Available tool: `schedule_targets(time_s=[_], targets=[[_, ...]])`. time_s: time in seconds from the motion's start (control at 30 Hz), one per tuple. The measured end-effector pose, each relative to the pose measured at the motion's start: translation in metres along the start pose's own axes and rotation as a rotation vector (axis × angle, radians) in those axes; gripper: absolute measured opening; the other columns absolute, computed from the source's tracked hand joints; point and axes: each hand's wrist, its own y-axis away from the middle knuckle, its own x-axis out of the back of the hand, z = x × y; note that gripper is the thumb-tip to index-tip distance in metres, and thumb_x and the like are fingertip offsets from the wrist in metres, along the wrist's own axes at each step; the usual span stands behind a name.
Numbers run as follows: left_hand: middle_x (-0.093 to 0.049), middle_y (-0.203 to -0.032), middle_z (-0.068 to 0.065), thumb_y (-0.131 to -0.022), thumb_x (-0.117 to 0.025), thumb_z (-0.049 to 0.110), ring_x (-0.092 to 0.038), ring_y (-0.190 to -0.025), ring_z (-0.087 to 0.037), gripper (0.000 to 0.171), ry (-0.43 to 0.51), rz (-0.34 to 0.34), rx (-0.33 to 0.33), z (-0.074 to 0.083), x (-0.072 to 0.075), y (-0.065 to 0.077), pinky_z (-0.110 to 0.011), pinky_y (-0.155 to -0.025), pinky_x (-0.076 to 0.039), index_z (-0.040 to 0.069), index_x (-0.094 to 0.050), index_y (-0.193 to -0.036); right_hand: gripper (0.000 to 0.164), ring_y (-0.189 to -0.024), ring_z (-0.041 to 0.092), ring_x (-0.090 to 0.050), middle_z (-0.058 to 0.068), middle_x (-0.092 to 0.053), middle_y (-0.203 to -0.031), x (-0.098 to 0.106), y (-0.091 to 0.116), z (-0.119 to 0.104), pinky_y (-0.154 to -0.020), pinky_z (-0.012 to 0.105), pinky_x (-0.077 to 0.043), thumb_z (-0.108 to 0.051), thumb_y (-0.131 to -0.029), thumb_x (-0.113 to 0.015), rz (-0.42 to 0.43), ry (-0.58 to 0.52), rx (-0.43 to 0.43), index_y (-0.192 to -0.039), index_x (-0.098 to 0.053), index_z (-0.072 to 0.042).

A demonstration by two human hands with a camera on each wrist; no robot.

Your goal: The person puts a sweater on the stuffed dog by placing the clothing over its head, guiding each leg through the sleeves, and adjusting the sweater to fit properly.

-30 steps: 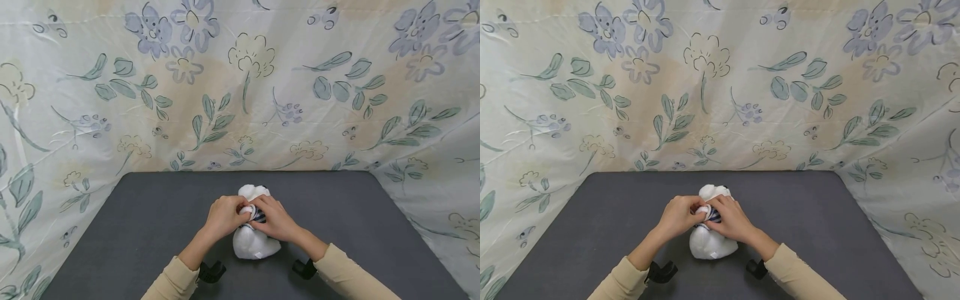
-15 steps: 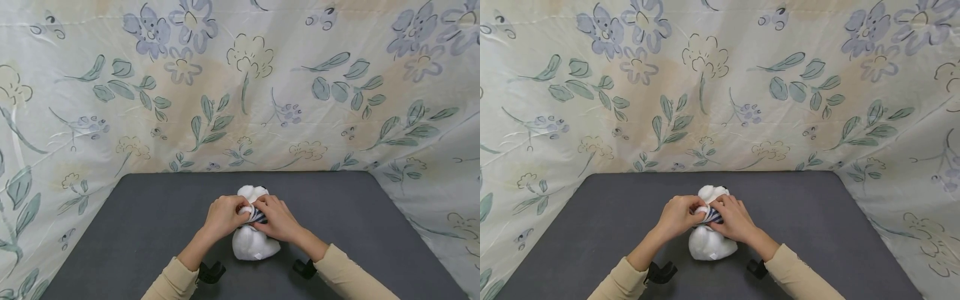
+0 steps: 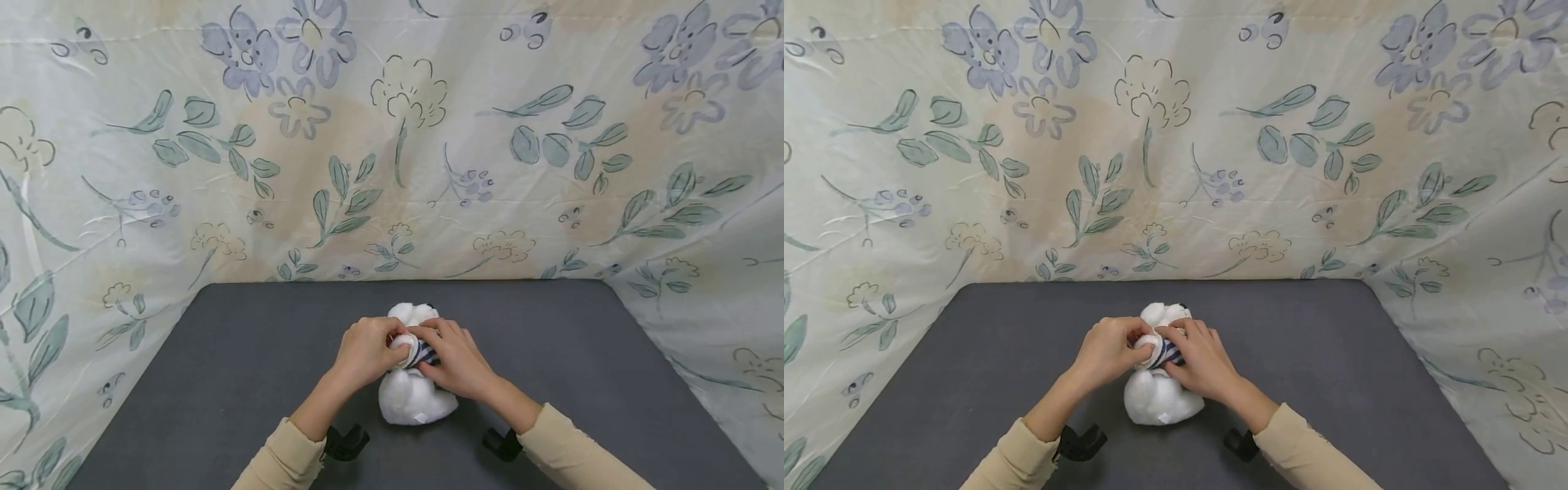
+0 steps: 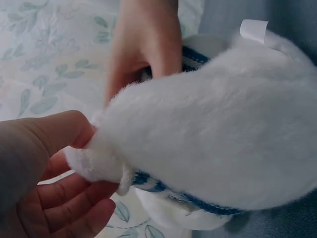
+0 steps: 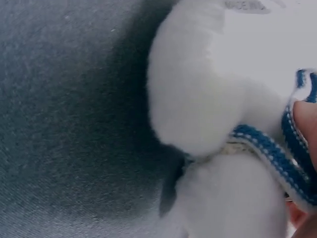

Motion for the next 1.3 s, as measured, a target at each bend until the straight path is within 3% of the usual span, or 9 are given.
schedule_targets(time_s=[0.2, 0.4, 0.67, 0.97, 1.3], targets=[[-0.059, -0.067, 0.009, -0.079, -0.070, 0.025, -0.048, -0.054, -0.002, 0.008, 0.022, 0.012, 0.026, 0.000, -0.003, 0.001, -0.020, -0.047, -0.037, 0.020, -0.068, -0.084, 0.052, -0.115, 0.027, -0.043, 0.007, -0.049, -0.127, 0.002, -0.002, -0.006, -0.085, 0.052, -0.036, -0.031, -0.074, -0.076, 0.067, -0.079, 0.048, -0.121, -0.057, -0.018], [-0.059, -0.071, 0.008, -0.076, -0.073, 0.027, -0.050, -0.059, -0.003, 0.016, 0.052, 0.002, 0.052, -0.001, -0.007, 0.004, -0.020, -0.049, -0.039, 0.020, -0.064, -0.087, 0.046, -0.113, 0.025, -0.045, 0.006, -0.051, -0.123, 0.000, -0.003, -0.007, -0.083, 0.049, -0.037, -0.030, -0.074, -0.076, 0.092, -0.110, 0.039, -0.115, -0.060, -0.016], [-0.055, -0.064, 0.009, -0.077, -0.072, 0.020, -0.045, -0.053, -0.002, 0.009, 0.032, 0.089, -0.014, -0.003, -0.011, 0.005, -0.020, -0.045, -0.035, 0.018, -0.065, -0.083, 0.041, -0.106, 0.023, -0.049, 0.001, -0.054, -0.113, -0.005, -0.005, -0.002, -0.084, 0.049, -0.039, -0.032, -0.073, -0.077, 0.113, -0.064, 0.078, -0.109, -0.061, -0.018], [-0.063, -0.072, 0.009, -0.076, -0.072, 0.018, -0.051, -0.057, -0.001, 0.008, 0.022, 0.128, -0.036, -0.002, -0.010, 0.006, -0.017, -0.047, -0.037, 0.020, -0.065, -0.081, 0.037, -0.103, 0.024, -0.051, 0.001, -0.056, -0.111, -0.009, -0.005, 0.005, -0.078, 0.046, -0.041, -0.030, -0.074, -0.076, 0.055, 0.013, 0.015, -0.108, -0.063, -0.024], [-0.060, -0.067, 0.010, -0.076, -0.073, 0.021, -0.048, -0.055, -0.001, 0.008, 0.018, 0.130, -0.009, -0.002, -0.007, 0.008, -0.018, -0.047, -0.036, 0.020, -0.067, -0.081, 0.041, -0.105, 0.025, -0.050, 0.003, -0.054, -0.116, -0.006, -0.004, 0.003, -0.079, 0.045, -0.040, -0.033, -0.077, -0.072, 0.000, 0.024, -0.010, -0.116, -0.061, -0.023]])
